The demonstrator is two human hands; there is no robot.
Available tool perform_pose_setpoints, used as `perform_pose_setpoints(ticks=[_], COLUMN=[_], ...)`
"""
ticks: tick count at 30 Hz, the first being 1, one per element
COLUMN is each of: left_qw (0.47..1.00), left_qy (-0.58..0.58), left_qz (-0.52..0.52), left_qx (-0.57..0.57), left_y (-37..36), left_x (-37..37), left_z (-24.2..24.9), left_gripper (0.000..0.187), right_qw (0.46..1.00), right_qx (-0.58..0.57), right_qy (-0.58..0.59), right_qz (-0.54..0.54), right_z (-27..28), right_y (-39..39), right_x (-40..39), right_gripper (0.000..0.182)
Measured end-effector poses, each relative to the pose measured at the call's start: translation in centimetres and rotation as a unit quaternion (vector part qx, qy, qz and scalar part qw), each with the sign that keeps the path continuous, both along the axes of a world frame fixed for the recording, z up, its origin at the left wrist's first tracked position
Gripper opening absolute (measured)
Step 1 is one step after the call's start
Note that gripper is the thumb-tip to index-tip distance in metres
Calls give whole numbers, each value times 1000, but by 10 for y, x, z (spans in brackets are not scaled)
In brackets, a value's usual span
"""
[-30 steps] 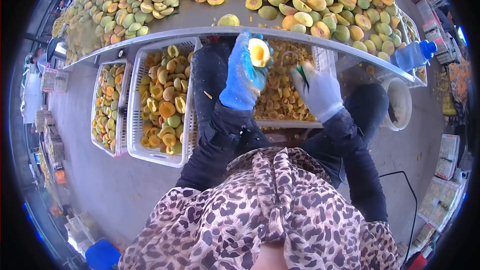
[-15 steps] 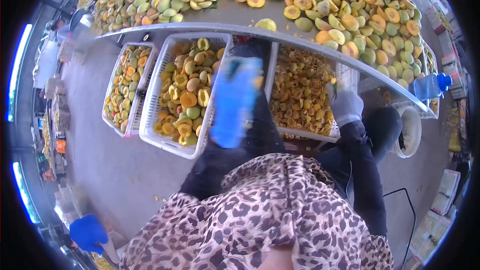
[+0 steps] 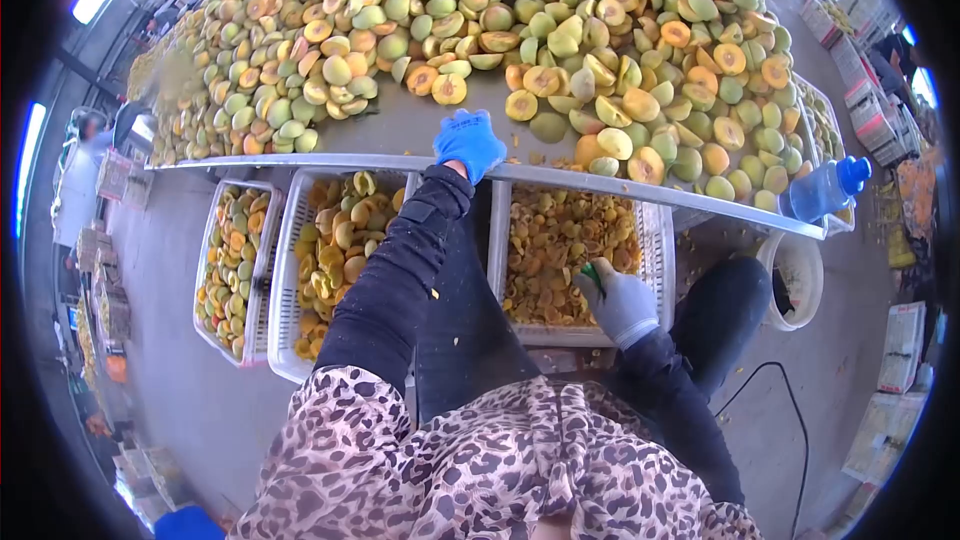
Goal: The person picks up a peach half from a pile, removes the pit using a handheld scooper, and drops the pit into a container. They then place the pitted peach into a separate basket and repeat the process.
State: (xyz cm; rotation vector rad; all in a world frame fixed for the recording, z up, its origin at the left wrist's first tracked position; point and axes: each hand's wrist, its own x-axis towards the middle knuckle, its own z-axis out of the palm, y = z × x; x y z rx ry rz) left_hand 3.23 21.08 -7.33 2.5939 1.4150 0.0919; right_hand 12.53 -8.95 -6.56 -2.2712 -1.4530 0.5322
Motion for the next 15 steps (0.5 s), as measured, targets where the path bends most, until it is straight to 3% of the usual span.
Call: perform_pose_setpoints(ticks=[2,3,4,5,6,7,9,10,11,13,14,15], left_qw=[1000,982,917,918,748,500,332,304,258,483,480,619], left_qy=[19,-140,-293,-286,-487,-640,-639,-650,-608,-663,-663,-619], left_qz=[-4,-18,-28,-29,4,40,-11,-12,-117,25,29,-82], left_qx=[23,-126,-269,-272,-452,-581,-694,-696,-742,-572,-573,-477], left_y=[3,8,9,-1,-16,-32,-62,-81,-86,-125,-131,-136], left_x=[-6,-13,-15,-16,-20,-25,-29,-27,-25,-19,-22,-27], left_z=[1,5,16,28,38,49,61,65,63,68,69,69], left_gripper=[53,51,50,50,48,46,52,54,54,51,51,53], right_qw=[996,996,984,966,965,960,951,955,959,959,964,967], right_qx=[63,60,119,176,173,217,256,252,247,255,250,244], right_qy=[58,64,126,188,193,178,167,148,127,101,69,37], right_qz=[-24,-27,-30,-33,-37,-4,32,45,56,68,65,61], right_z=[2,5,10,17,27,39,60,69,73,72,74,75], right_y=[3,6,12,18,24,32,43,48,51,50,47,43], right_x=[4,5,9,11,13,15,11,7,4,-1,-6,-9], right_gripper=[25,25,24,24,24,23,23,23,23,25,26,27])
